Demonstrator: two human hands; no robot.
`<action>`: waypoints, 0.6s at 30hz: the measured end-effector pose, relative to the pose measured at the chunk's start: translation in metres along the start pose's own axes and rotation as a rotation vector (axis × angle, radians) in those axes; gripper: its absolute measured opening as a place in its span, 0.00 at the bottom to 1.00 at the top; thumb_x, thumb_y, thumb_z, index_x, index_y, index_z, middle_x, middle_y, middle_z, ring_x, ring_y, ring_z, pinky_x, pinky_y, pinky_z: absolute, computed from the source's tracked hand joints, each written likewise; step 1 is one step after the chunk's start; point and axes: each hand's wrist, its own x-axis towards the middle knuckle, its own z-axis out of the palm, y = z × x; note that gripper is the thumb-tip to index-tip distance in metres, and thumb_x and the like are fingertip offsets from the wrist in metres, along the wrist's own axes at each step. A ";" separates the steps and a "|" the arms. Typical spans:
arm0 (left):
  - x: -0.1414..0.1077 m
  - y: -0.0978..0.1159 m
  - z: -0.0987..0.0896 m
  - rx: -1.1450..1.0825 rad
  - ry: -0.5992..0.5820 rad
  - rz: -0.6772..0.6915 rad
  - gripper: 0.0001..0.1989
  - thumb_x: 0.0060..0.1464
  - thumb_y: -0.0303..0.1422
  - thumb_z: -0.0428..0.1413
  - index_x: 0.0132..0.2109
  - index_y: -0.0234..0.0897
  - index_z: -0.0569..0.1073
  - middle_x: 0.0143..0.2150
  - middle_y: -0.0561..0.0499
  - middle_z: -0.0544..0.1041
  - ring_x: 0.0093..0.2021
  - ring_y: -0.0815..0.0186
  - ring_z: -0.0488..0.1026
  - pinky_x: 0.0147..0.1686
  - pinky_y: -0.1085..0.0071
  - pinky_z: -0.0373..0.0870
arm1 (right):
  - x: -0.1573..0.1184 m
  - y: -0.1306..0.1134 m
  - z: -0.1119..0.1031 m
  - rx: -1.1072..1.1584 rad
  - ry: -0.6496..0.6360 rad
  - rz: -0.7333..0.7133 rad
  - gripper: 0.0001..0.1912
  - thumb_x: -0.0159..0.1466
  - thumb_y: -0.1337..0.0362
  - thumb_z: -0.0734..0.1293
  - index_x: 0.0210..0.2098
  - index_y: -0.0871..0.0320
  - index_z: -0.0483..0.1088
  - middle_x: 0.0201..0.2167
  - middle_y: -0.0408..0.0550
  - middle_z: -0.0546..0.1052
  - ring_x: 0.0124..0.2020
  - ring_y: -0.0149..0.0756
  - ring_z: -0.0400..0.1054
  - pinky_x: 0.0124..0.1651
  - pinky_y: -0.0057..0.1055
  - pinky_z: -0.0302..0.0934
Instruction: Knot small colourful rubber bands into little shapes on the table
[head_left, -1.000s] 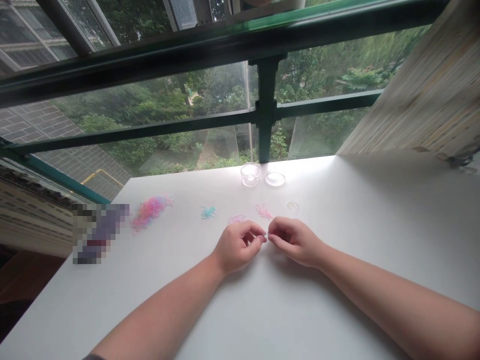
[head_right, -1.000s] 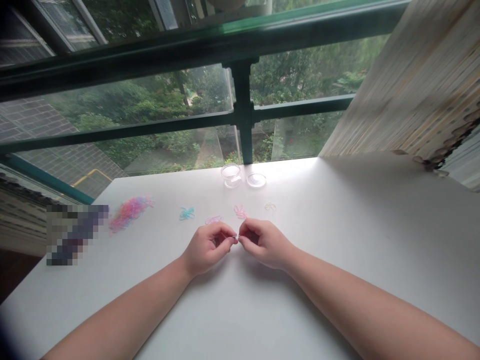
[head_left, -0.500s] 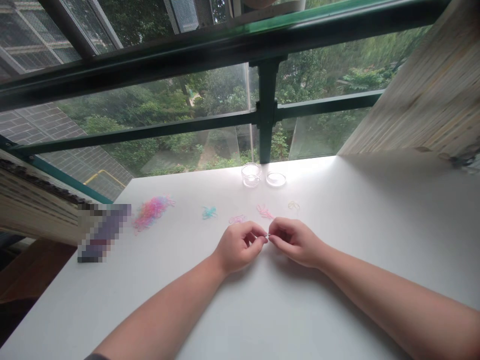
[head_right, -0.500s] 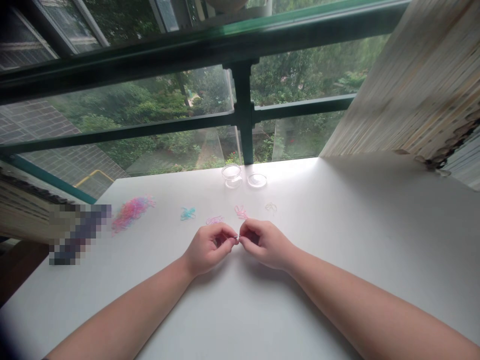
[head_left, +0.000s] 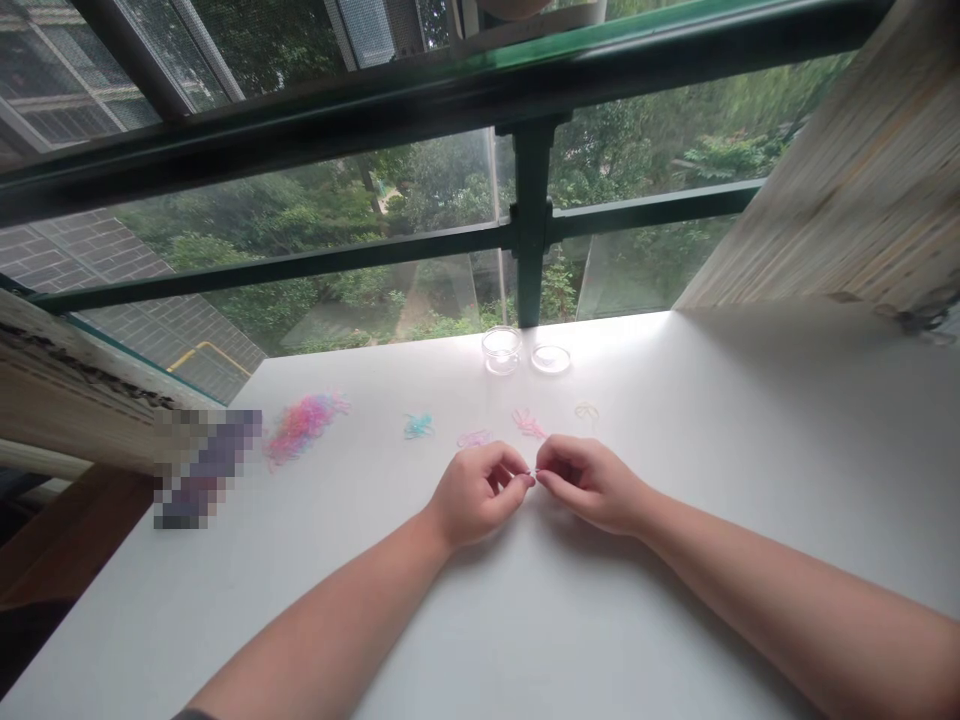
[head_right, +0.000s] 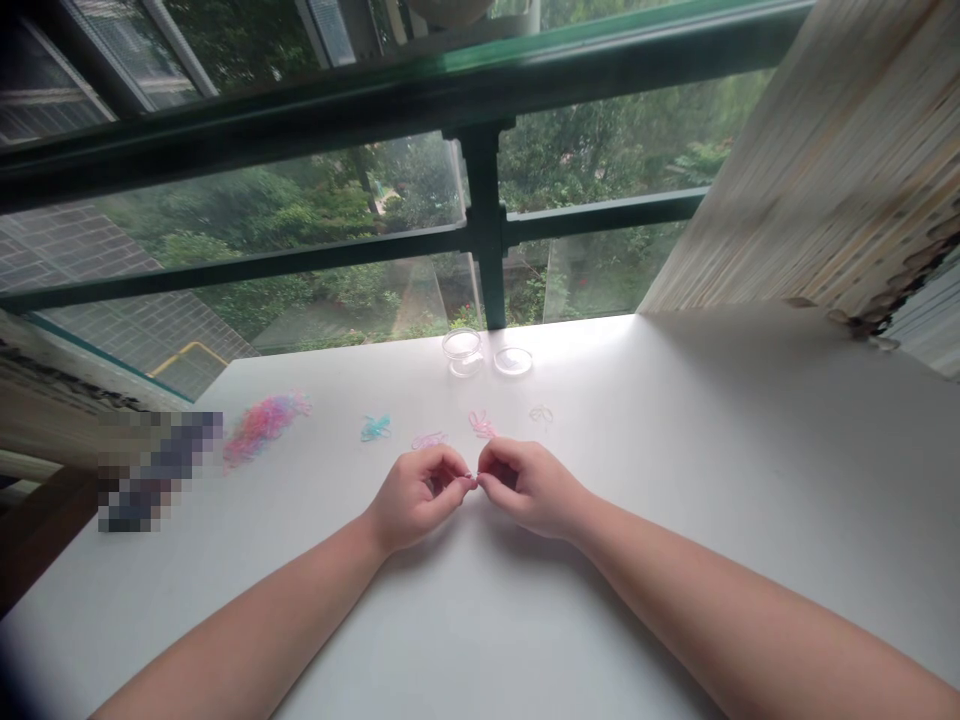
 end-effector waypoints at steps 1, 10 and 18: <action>0.000 0.000 0.000 0.002 0.002 0.000 0.04 0.51 0.31 0.54 0.32 0.34 0.70 0.26 0.51 0.73 0.22 0.72 0.67 0.24 0.76 0.63 | 0.000 0.000 0.000 -0.001 0.000 0.001 0.03 0.58 0.71 0.61 0.28 0.59 0.62 0.20 0.38 0.62 0.21 0.25 0.54 0.24 0.23 0.50; 0.000 -0.001 0.000 0.011 -0.001 0.003 0.04 0.51 0.31 0.54 0.33 0.34 0.70 0.26 0.51 0.73 0.23 0.72 0.67 0.24 0.75 0.63 | 0.000 0.000 -0.001 -0.003 0.006 0.002 0.04 0.58 0.71 0.61 0.28 0.59 0.62 0.20 0.38 0.62 0.21 0.25 0.53 0.24 0.24 0.50; 0.000 0.000 -0.001 0.009 -0.009 0.002 0.04 0.50 0.31 0.55 0.31 0.35 0.69 0.23 0.53 0.71 0.21 0.73 0.65 0.23 0.76 0.61 | 0.001 -0.001 0.000 -0.009 -0.001 0.007 0.03 0.59 0.70 0.61 0.28 0.59 0.62 0.20 0.38 0.63 0.21 0.25 0.53 0.25 0.24 0.50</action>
